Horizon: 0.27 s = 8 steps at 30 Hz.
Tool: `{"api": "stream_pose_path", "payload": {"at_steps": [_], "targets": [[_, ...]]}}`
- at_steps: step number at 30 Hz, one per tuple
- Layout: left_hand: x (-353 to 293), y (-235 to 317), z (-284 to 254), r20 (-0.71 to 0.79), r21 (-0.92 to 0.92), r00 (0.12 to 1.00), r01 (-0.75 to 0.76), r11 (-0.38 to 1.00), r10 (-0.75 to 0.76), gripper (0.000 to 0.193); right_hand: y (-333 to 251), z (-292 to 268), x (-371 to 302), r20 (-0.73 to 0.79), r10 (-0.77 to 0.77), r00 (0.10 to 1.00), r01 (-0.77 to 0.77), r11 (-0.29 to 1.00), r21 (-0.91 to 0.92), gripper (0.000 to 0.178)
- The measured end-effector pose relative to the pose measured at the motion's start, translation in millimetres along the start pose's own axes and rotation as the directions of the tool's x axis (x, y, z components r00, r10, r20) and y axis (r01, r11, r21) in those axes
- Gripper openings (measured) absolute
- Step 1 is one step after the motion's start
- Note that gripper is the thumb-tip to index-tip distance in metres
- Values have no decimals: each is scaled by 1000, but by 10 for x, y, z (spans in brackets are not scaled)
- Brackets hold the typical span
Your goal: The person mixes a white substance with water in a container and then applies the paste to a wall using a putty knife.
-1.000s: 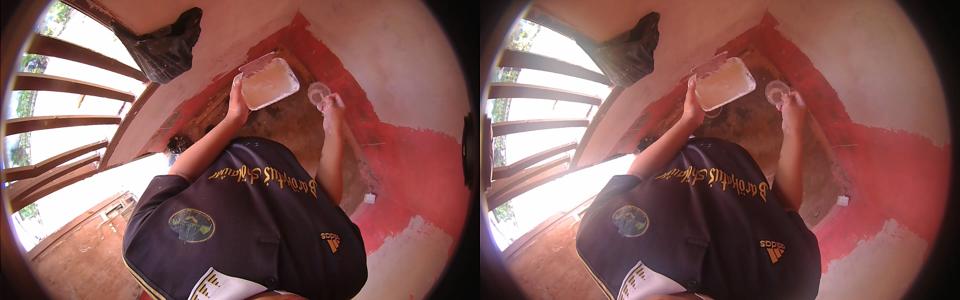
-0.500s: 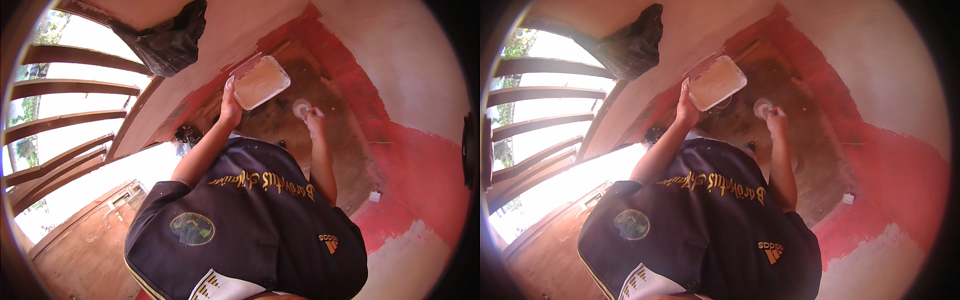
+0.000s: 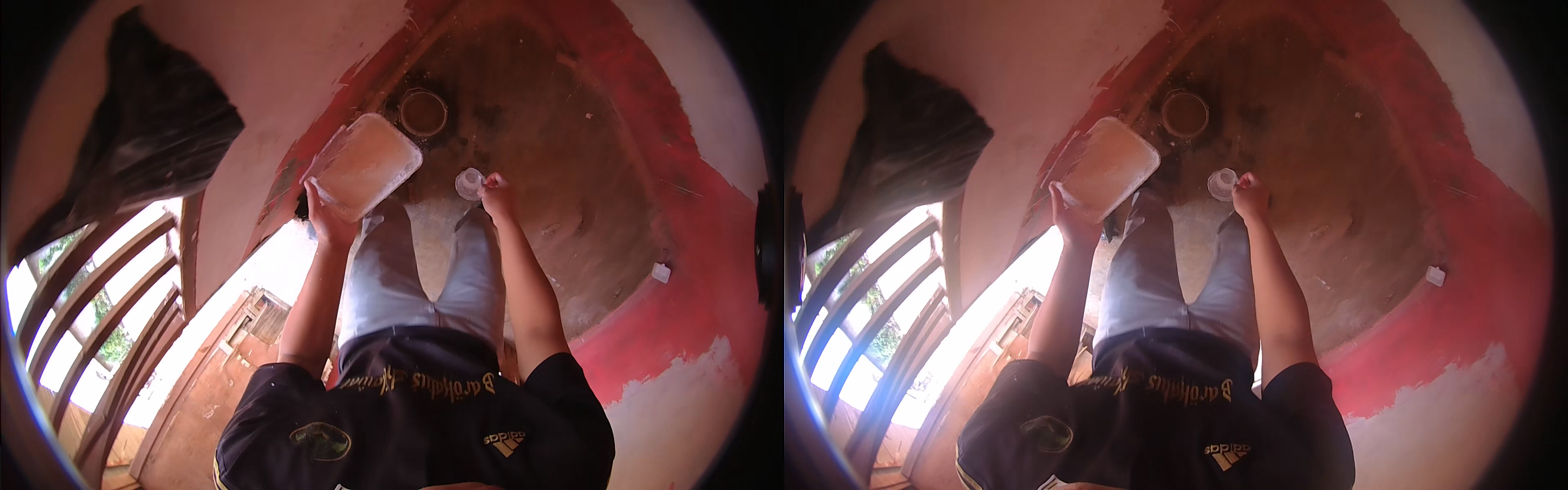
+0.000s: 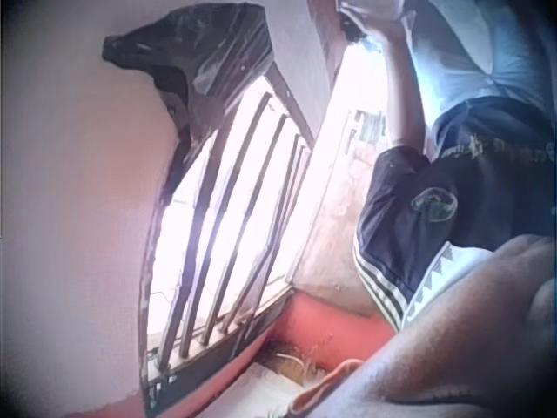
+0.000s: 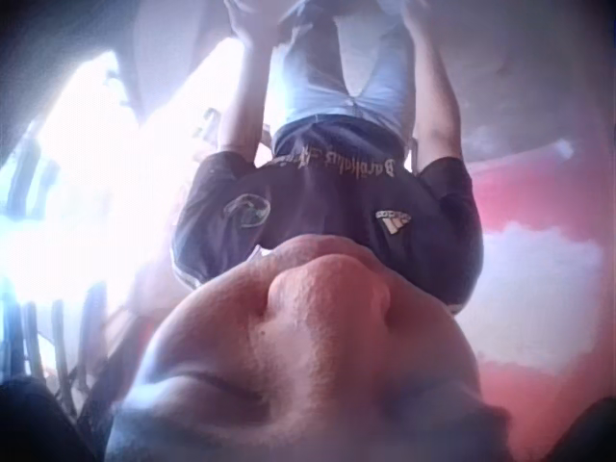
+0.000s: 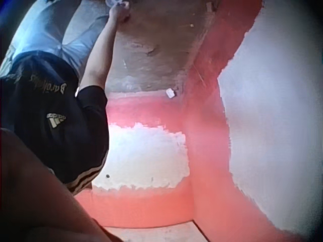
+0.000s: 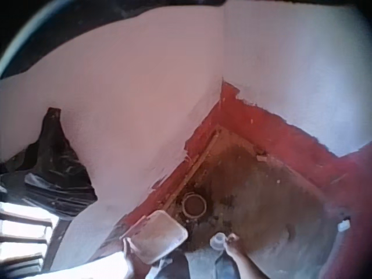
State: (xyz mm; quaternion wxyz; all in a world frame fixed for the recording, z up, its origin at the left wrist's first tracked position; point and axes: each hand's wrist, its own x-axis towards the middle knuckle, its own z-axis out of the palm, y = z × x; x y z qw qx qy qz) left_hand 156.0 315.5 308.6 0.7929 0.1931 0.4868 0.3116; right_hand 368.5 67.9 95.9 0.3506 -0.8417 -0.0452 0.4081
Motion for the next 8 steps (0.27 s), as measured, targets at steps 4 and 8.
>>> {"api": "stream_pose_path", "payload": {"at_steps": [4,8], "targets": [[497,-267,-314,-30,76,999,-18,997,20,65,409,568,453,-8,90,996,-89,994,59,14],[873,-436,-576,8,159,990,-139,977,140,71,582,1184,1044,21,2,1000,0,998,-61,23]]}}
